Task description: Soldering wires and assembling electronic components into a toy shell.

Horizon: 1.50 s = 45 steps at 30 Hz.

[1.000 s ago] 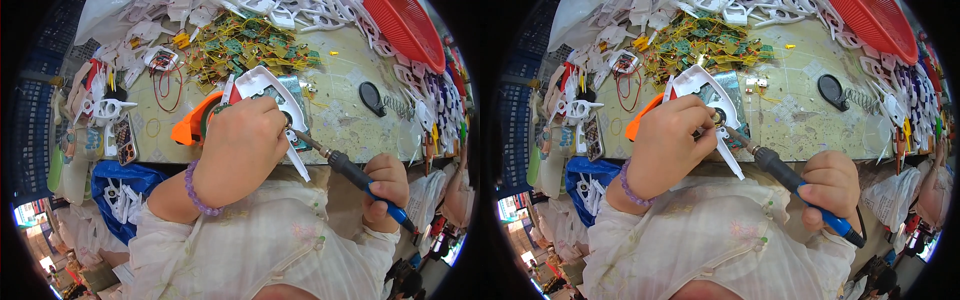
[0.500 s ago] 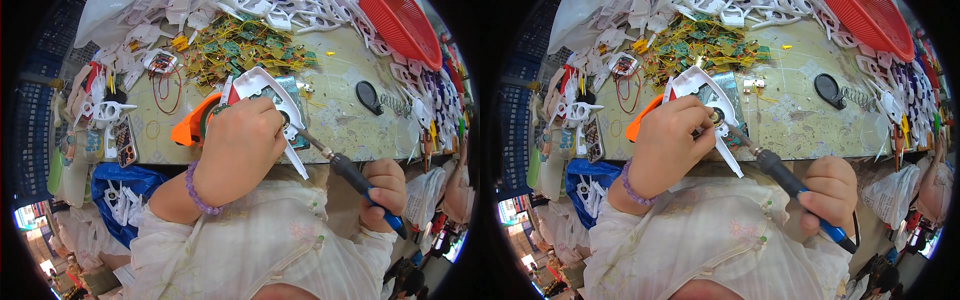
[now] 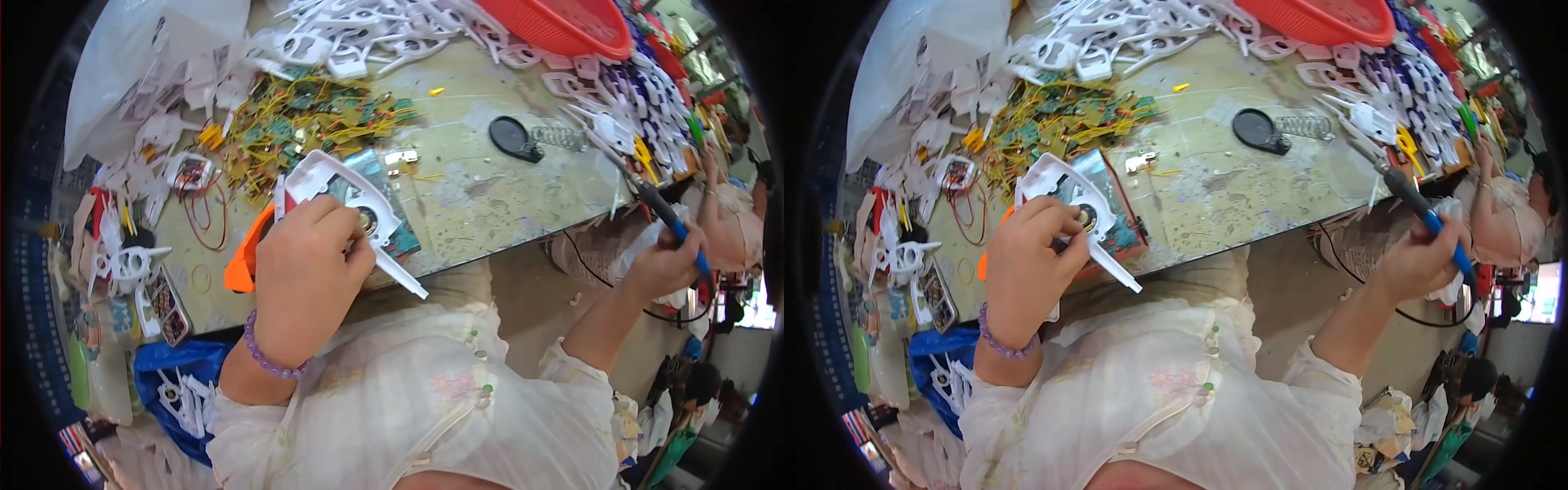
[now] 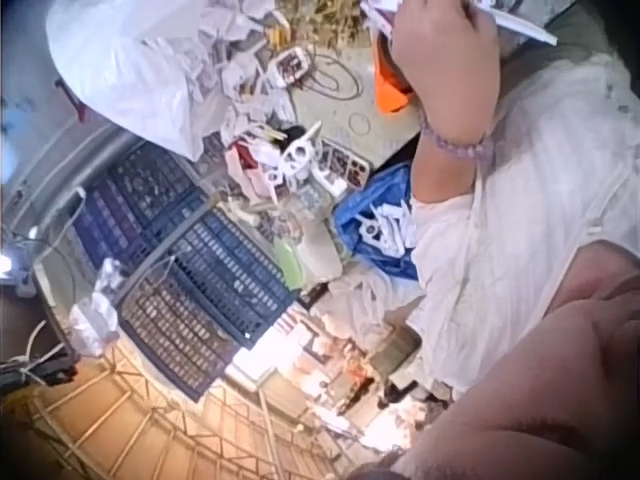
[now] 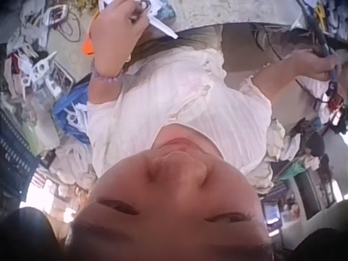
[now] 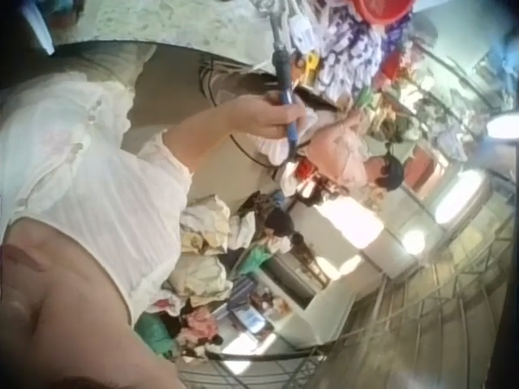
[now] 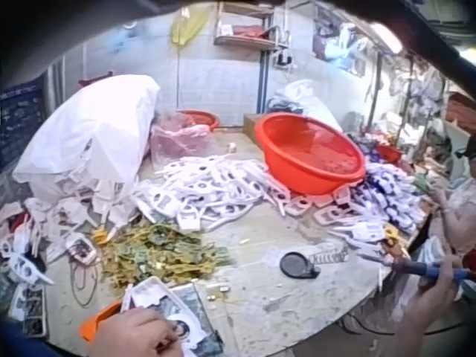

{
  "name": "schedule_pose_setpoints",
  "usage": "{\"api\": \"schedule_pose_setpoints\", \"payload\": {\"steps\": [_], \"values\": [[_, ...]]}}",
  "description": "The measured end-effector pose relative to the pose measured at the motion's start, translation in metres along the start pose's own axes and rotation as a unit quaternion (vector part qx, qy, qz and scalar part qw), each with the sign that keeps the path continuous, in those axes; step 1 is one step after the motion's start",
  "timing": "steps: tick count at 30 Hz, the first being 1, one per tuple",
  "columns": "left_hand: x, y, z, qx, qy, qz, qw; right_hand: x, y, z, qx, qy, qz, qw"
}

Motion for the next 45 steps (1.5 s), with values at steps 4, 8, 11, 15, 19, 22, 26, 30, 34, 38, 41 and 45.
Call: {"api": "schedule_pose_setpoints", "payload": {"steps": [4,8,11,15,19,22,26,30,34,38,41,45], "values": [[-0.002,0.0,-0.002,0.002,-0.008,0.002,1.0,0.016,-0.013,-0.024,0.017,0.091,-0.028,0.995],[-0.005,-0.002,0.003,0.017,-0.026,-0.037,0.999,0.01,-0.056,-0.082,0.008,0.253,-0.072,0.965],[-0.01,-0.002,0.01,0.031,-0.018,-0.08,0.996,-0.011,-0.078,-0.108,0.021,0.315,-0.139,0.939],[-0.035,0.019,0.036,-0.063,-0.099,-0.08,0.99,-0.084,-0.081,-0.099,0.115,0.181,-0.24,0.947],[-0.072,0.051,0.052,-0.216,-0.036,0.052,0.974,-0.188,-0.001,-0.111,0.174,0.448,-0.094,0.872],[-0.105,0.082,0.029,-0.216,0.175,0.186,0.943,-0.199,0.065,-0.144,0.095,0.637,0.105,0.758],[-0.154,0.123,-0.056,-0.556,0.258,0.264,0.745,-0.183,0.104,-0.164,0.219,0.606,0.233,0.728],[-0.135,0.098,-0.07,-0.802,0.207,0.224,0.513,-0.17,0.137,-0.176,0.239,0.612,0.3,0.692],[-0.133,0.097,-0.068,-0.763,0.187,0.231,0.573,-0.168,0.169,-0.178,0.216,0.607,0.441,0.626],[-0.151,0.089,-0.043,-0.663,0.139,0.224,0.7,-0.155,0.198,-0.168,0.217,0.553,0.514,0.619],[-0.16,0.085,-0.029,-0.623,0.069,0.159,0.762,-0.135,0.222,-0.172,0.246,0.555,0.492,0.624],[-0.167,0.078,-0.021,-0.601,0.045,0.162,0.781,-0.115,0.236,-0.203,0.269,0.632,0.35,0.637]]}}
Point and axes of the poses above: each hand's wrist, its own x-axis towards the middle knuckle, its own z-axis out of the back of the hand, y = z × x, the point moved 6 cm from there along x, towards the middle knuckle, and after that the axes turned 14 degrees about y, right-handed, at the moved point
